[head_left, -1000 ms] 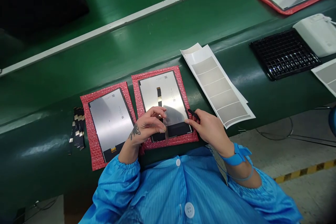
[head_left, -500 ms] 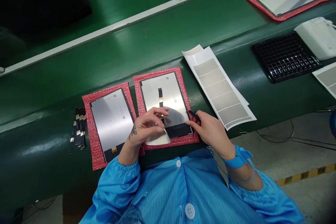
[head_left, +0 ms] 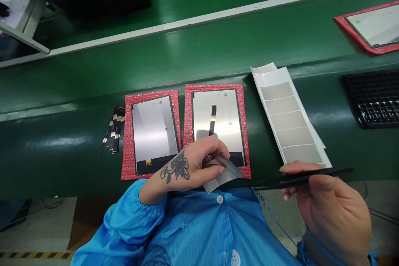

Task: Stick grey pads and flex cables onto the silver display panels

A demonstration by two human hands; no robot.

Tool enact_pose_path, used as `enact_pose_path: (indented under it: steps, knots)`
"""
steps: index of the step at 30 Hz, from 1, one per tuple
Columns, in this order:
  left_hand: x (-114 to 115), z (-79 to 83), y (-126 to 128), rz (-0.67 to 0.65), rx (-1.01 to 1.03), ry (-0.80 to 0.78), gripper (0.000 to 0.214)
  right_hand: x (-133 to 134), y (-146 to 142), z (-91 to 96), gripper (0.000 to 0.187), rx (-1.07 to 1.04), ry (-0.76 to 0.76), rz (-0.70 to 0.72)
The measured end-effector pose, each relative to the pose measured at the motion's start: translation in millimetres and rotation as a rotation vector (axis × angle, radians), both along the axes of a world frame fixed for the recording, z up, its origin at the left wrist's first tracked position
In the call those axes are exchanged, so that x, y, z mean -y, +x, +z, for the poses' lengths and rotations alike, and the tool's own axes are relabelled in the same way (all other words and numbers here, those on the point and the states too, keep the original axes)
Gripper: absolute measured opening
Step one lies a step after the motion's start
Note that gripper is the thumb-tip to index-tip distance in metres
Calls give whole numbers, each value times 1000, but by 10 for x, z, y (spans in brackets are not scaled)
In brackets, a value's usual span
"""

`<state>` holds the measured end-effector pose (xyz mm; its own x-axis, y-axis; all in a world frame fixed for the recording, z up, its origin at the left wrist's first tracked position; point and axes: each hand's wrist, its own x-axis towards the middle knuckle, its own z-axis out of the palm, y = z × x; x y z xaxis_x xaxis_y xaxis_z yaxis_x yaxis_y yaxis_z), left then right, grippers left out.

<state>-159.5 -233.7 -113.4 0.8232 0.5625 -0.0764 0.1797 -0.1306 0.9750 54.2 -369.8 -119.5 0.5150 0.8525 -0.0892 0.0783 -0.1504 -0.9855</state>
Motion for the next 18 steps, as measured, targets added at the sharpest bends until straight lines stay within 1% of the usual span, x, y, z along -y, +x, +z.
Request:
enact_pose_path:
  steps: [2,4,6,9,12,14,18]
  knots:
    - [-2,45,-11,-30,-34,16,13,-59,-26,49,17,-146,24,50]
    - [-11,82,-17,-61,-67,24,13,-115,-34,78,16,-194,15,65]
    - [-20,109,-18,-92,-94,52,13,-144,-26,81,15,-156,18,74]
    - [-25,137,-11,-132,-139,129,16,-132,-10,67,9,-22,36,145]
    - [-21,162,-3,-172,-210,225,19,-92,-29,81,9,86,-47,196]
    - [-19,181,2,-199,-257,297,21,-73,-66,104,12,115,-86,172]
    - [-19,210,17,-240,-287,373,21,-61,-132,119,18,144,-56,77]
